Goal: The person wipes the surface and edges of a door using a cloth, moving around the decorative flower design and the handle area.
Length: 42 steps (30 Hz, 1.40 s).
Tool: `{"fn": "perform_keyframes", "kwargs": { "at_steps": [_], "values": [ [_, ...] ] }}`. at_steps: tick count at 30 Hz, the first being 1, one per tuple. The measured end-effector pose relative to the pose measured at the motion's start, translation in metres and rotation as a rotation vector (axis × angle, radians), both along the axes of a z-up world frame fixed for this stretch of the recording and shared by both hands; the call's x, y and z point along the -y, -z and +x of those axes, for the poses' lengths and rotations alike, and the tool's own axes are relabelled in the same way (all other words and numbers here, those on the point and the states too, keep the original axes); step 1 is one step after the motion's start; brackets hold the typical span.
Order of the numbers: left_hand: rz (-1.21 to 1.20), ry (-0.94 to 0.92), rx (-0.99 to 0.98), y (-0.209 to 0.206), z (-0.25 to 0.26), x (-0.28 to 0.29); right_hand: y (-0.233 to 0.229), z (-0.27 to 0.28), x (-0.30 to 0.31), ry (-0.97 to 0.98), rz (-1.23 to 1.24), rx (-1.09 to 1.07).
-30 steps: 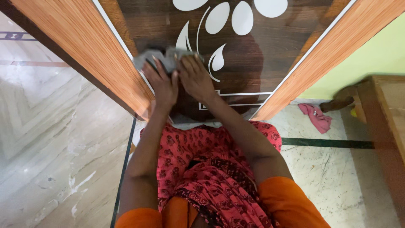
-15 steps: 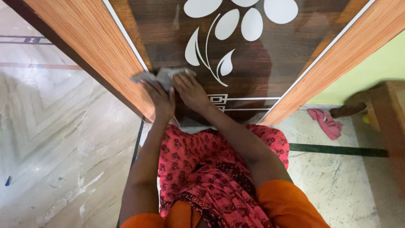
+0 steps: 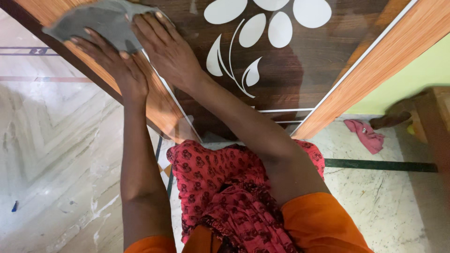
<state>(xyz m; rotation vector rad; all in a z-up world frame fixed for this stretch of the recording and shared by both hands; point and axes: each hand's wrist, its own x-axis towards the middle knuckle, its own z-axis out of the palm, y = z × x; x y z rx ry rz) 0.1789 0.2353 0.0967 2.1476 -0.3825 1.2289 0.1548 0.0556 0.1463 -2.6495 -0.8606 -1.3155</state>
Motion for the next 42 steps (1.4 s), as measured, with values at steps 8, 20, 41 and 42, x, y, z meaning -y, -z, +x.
{"fn": "perform_keyframes", "kwargs": {
  "at_steps": [8,20,41,42],
  "values": [
    [-0.205,0.027,-0.106,0.139,0.002,0.066,0.129,-0.017,0.032,0.033,-0.252,-0.283],
    [0.602,-0.076,-0.412,0.068,-0.048,0.164,0.117,-0.074,0.2,0.299,0.041,-0.244],
    [0.754,0.228,-0.238,0.184,-0.091,0.254,0.239,-0.162,0.29,0.398,0.358,-0.206],
    [0.738,0.238,-0.216,0.169,-0.088,0.262,0.221,-0.158,0.296,0.424,0.371,-0.206]
  ]
}}
